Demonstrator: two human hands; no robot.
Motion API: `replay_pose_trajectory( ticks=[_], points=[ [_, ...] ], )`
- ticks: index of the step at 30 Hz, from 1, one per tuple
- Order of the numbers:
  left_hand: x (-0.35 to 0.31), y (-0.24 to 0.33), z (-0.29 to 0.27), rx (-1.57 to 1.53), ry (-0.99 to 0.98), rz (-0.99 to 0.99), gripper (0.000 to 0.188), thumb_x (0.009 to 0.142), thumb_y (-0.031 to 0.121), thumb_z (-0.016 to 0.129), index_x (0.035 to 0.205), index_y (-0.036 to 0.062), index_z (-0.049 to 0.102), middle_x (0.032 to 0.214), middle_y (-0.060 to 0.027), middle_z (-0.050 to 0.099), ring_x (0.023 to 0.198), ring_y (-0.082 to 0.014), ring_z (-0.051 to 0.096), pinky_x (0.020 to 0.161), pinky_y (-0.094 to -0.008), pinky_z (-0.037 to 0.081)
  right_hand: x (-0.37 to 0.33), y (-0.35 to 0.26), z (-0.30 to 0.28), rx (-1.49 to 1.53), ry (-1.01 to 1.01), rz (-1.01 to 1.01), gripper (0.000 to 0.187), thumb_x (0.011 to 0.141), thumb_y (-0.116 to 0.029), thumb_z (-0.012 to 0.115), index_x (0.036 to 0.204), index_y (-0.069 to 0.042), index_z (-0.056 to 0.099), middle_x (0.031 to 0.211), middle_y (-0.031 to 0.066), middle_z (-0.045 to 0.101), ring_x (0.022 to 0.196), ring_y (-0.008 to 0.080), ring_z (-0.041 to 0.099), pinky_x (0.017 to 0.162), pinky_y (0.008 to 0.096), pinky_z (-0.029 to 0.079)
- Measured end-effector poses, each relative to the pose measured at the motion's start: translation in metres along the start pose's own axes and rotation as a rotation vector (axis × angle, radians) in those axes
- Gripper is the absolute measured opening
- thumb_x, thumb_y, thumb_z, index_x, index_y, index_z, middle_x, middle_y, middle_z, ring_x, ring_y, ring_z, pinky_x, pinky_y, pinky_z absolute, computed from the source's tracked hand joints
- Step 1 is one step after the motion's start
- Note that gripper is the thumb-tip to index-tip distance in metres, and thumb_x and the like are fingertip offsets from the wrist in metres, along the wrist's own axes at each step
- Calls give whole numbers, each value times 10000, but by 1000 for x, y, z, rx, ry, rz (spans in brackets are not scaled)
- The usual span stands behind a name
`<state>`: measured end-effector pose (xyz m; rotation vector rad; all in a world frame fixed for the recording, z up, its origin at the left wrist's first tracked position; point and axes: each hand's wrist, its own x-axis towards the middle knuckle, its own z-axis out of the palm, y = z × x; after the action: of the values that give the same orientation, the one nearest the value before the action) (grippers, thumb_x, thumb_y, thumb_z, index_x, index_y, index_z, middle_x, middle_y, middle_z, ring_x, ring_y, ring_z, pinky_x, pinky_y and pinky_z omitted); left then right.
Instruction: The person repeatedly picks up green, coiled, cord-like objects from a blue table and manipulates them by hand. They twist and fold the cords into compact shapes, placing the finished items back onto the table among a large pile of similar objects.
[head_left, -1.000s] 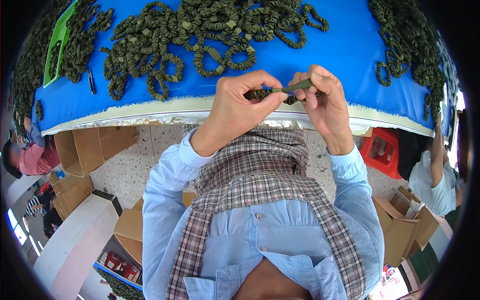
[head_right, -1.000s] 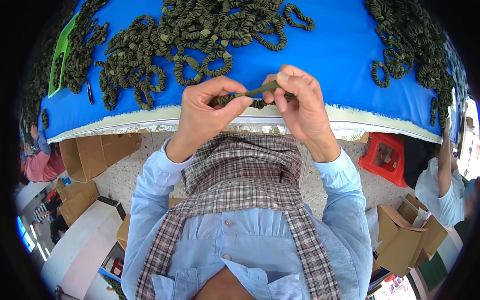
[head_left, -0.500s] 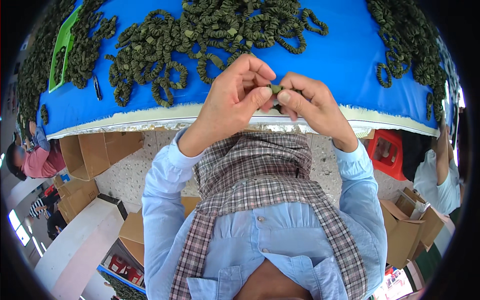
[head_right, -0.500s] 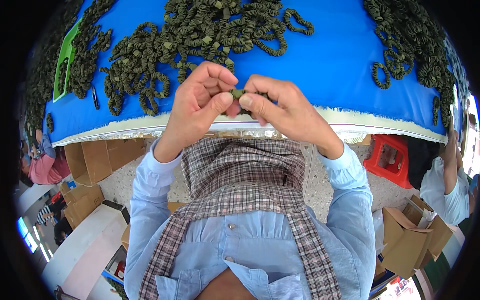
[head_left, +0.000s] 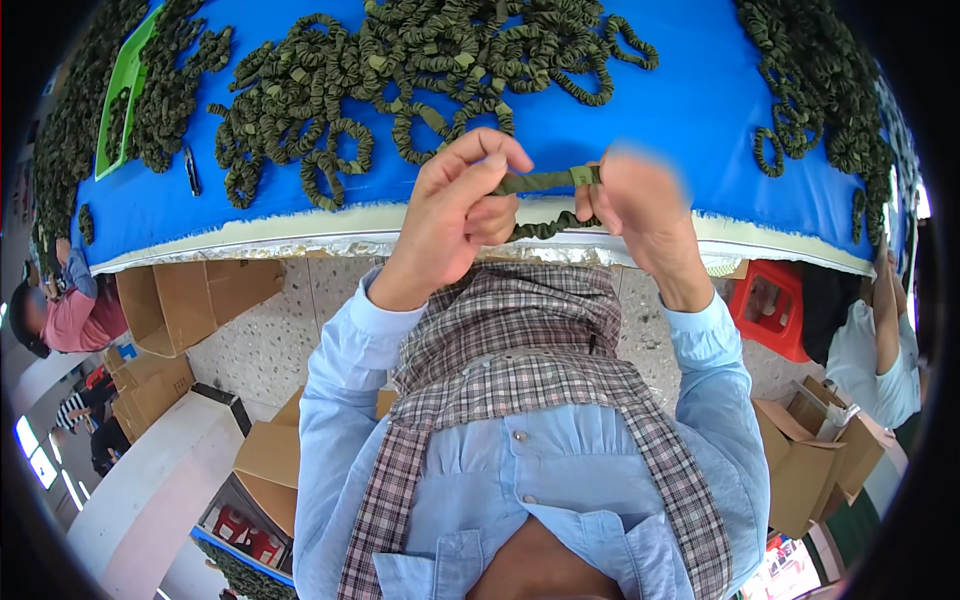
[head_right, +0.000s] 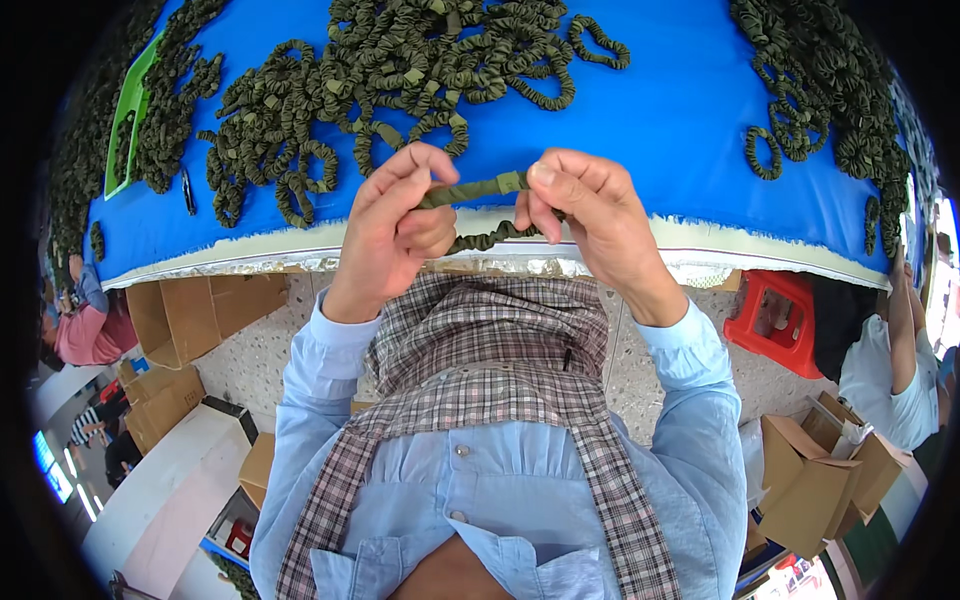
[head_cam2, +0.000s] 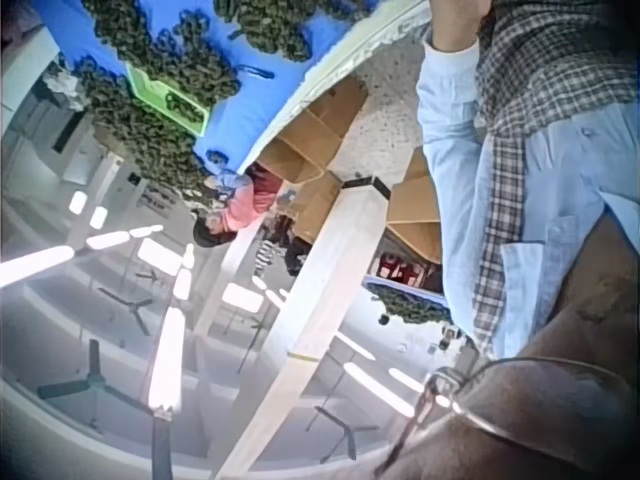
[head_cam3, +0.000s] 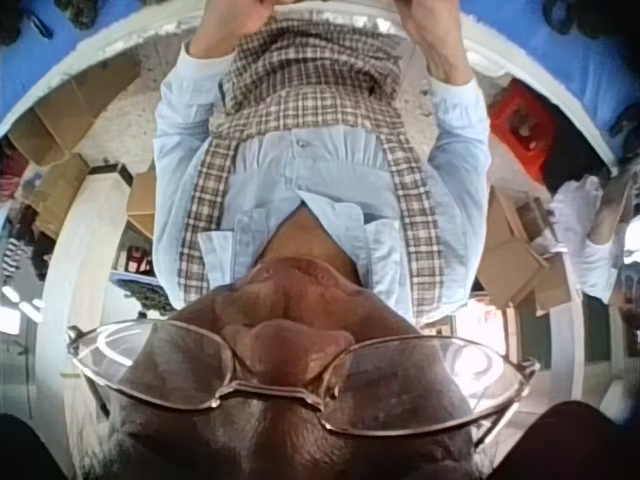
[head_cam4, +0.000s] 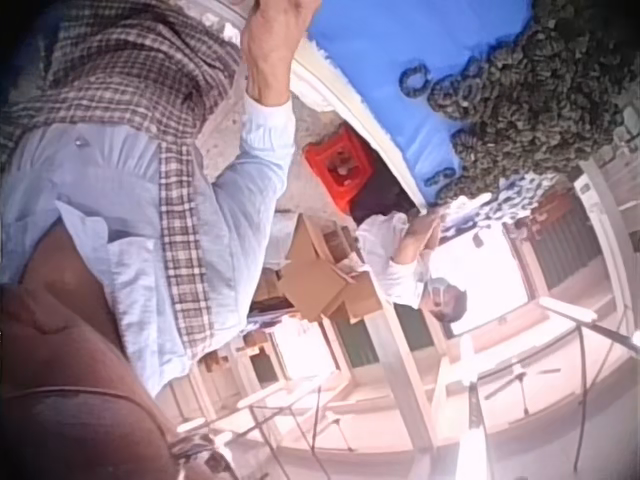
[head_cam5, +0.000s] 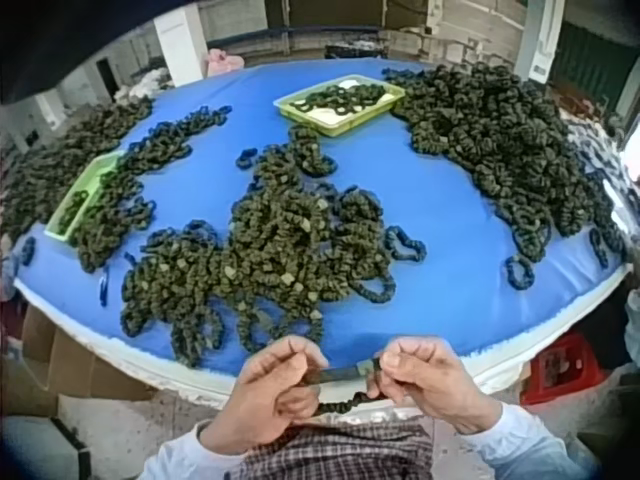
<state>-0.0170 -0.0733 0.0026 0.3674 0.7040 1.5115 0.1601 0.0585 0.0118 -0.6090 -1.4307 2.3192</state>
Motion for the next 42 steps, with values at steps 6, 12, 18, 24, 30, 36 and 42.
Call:
replay_pose_trajectory(
  ticks=[6,12,18,24,30,36,42],
  points=[
    [10,-16,23,924,218,430,215,734,125,792,900,42,683,605,52,558,519,2,382,454,-191,275,2,7,9,-247,-38,26,304,955,-255,546,739,-43,572,573,10,524,639,93,540,671,251,452],
    [1,-4,23,786,260,260,104,771,83,735,843,20,694,653,21,610,580,-8,485,494,-185,340,4,9,5,-62,61,-57,275,919,-184,559,680,-47,558,579,37,546,630,112,544,547,252,390],
    [-9,14,8,661,130,88,183,815,-46,517,977,-8,593,723,-11,595,680,-42,563,564,-192,401,13,27,-11,344,27,-60,263,893,-170,558,659,-51,556,564,54,550,565,92,518,451,226,310],
    [-8,22,16,692,34,19,285,805,-62,437,1079,-15,500,755,-26,583,694,-64,572,557,-198,390,8,-8,15,-306,-125,264,217,896,-193,604,759,-24,609,588,43,563,428,29,389,437,186,310],
    [-7,22,4,732,-81,8,318,822,-21,489,1138,8,503,661,17,538,599,-17,484,518,-179,313,0,0,-5,162,16,76,159,885,-128,561,803,3,594,605,59,572,452,52,434,496,197,369],
    [1,-3,26,1020,84,305,267,772,57,720,1028,32,649,662,29,595,536,15,430,466,-181,277,3,6,12,160,77,144,151,862,-108,564,746,-12,575,577,46,547,465,73,439,531,217,399],
    [-2,-5,11,1051,154,301,84,771,30,708,830,-3,659,686,27,616,541,6,455,452,-191,326,5,20,-2,289,114,-20,137,844,-95,573,734,-14,584,570,62,555,462,78,433,529,217,386]
  ],
)
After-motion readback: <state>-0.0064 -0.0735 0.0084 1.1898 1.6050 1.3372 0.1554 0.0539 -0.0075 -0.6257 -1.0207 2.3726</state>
